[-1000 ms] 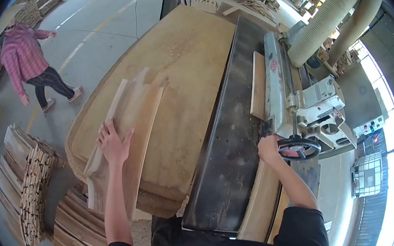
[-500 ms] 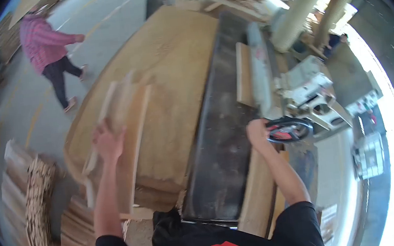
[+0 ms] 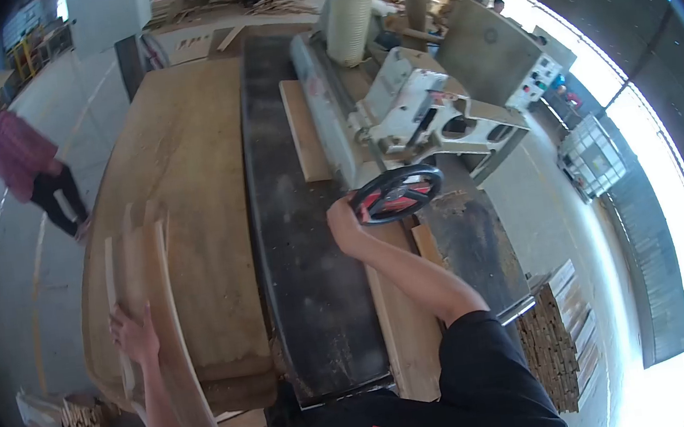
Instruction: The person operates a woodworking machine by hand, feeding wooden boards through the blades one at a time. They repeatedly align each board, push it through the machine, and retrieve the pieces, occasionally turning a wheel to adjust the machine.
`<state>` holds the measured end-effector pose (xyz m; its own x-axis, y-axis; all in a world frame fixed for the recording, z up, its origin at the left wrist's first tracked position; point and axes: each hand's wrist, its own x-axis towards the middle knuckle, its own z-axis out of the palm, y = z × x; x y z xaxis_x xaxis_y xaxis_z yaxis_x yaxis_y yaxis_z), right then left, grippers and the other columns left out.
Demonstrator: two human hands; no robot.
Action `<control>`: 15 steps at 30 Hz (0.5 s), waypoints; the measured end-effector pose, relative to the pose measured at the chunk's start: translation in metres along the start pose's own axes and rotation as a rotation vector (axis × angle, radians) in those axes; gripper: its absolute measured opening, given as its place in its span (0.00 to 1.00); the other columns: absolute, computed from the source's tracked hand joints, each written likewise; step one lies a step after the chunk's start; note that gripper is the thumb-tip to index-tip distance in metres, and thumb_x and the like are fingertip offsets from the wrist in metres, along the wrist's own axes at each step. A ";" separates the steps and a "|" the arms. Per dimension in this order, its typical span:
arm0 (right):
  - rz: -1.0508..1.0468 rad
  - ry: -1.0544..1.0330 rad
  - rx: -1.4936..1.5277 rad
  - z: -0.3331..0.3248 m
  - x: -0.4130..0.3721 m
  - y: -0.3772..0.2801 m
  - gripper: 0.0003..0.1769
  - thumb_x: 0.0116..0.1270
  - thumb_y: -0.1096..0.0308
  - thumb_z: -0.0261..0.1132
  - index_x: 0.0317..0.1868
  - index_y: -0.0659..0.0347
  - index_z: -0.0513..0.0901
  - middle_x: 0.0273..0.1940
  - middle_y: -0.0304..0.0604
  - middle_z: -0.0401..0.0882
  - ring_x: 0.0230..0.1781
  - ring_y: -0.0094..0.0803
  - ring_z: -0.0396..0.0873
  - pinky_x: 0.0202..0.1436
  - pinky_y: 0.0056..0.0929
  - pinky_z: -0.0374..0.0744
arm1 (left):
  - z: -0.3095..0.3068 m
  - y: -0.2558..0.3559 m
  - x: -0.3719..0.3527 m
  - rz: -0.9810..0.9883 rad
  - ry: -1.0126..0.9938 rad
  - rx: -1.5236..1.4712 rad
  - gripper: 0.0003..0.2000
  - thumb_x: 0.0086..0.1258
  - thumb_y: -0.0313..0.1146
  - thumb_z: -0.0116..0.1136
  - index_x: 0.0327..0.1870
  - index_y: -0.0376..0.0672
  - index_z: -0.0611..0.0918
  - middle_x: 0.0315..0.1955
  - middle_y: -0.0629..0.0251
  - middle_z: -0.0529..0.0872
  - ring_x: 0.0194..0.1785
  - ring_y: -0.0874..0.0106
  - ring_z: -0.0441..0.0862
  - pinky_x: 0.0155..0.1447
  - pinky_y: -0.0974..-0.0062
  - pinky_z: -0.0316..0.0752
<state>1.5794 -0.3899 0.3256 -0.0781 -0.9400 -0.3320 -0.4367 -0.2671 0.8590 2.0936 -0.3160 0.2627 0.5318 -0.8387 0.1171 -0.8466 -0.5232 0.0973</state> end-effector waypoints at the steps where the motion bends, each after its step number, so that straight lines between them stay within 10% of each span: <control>1: -0.061 0.014 0.080 -0.008 -0.007 0.005 0.09 0.64 0.61 0.69 0.29 0.55 0.88 0.28 0.41 0.87 0.26 0.36 0.86 0.25 0.47 0.78 | -0.012 0.007 -0.006 0.003 -0.036 -0.028 0.47 0.75 0.71 0.53 0.84 0.46 0.61 0.79 0.40 0.66 0.81 0.44 0.64 0.78 0.41 0.62; 5: -0.110 0.379 0.820 -0.054 -0.025 0.064 0.22 0.69 0.49 0.72 0.48 0.61 0.89 0.43 0.52 0.91 0.46 0.52 0.91 0.50 0.57 0.85 | -0.008 -0.001 -0.004 0.011 0.009 -0.070 0.48 0.73 0.72 0.55 0.83 0.44 0.62 0.78 0.36 0.66 0.81 0.42 0.63 0.80 0.41 0.59; 7: -0.050 0.561 0.736 -0.087 -0.022 0.086 0.26 0.72 0.48 0.70 0.55 0.63 0.84 0.48 0.55 0.90 0.55 0.55 0.87 0.59 0.51 0.83 | -0.006 -0.002 -0.008 0.004 0.037 -0.096 0.48 0.73 0.72 0.56 0.83 0.46 0.63 0.79 0.36 0.65 0.81 0.42 0.63 0.80 0.41 0.58; 10: 0.017 0.597 1.419 -0.099 0.052 0.087 0.25 0.72 0.49 0.71 0.56 0.63 0.83 0.52 0.57 0.88 0.56 0.56 0.86 0.57 0.53 0.83 | -0.011 0.006 -0.005 -0.012 0.027 -0.142 0.47 0.72 0.71 0.58 0.83 0.48 0.64 0.79 0.38 0.65 0.81 0.43 0.63 0.80 0.42 0.57; 12: 0.252 0.866 1.420 -0.065 0.133 0.053 0.22 0.75 0.57 0.67 0.61 0.64 0.82 0.51 0.63 0.88 0.57 0.63 0.83 0.62 0.53 0.80 | -0.014 0.006 -0.006 -0.022 0.006 -0.169 0.46 0.72 0.70 0.60 0.83 0.49 0.64 0.79 0.38 0.65 0.81 0.43 0.63 0.81 0.41 0.57; 15: 0.448 0.728 1.477 -0.027 0.222 0.023 0.24 0.75 0.62 0.66 0.66 0.64 0.81 0.59 0.63 0.85 0.61 0.63 0.82 0.66 0.54 0.79 | -0.013 0.007 -0.006 -0.009 0.035 -0.170 0.45 0.72 0.69 0.61 0.82 0.49 0.64 0.79 0.39 0.65 0.82 0.43 0.62 0.81 0.41 0.56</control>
<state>1.5762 -0.6105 0.2825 -0.2049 -0.8887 0.4101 -0.9261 0.0405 -0.3751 2.0849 -0.3128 0.2760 0.5419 -0.8271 0.1494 -0.8280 -0.4948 0.2639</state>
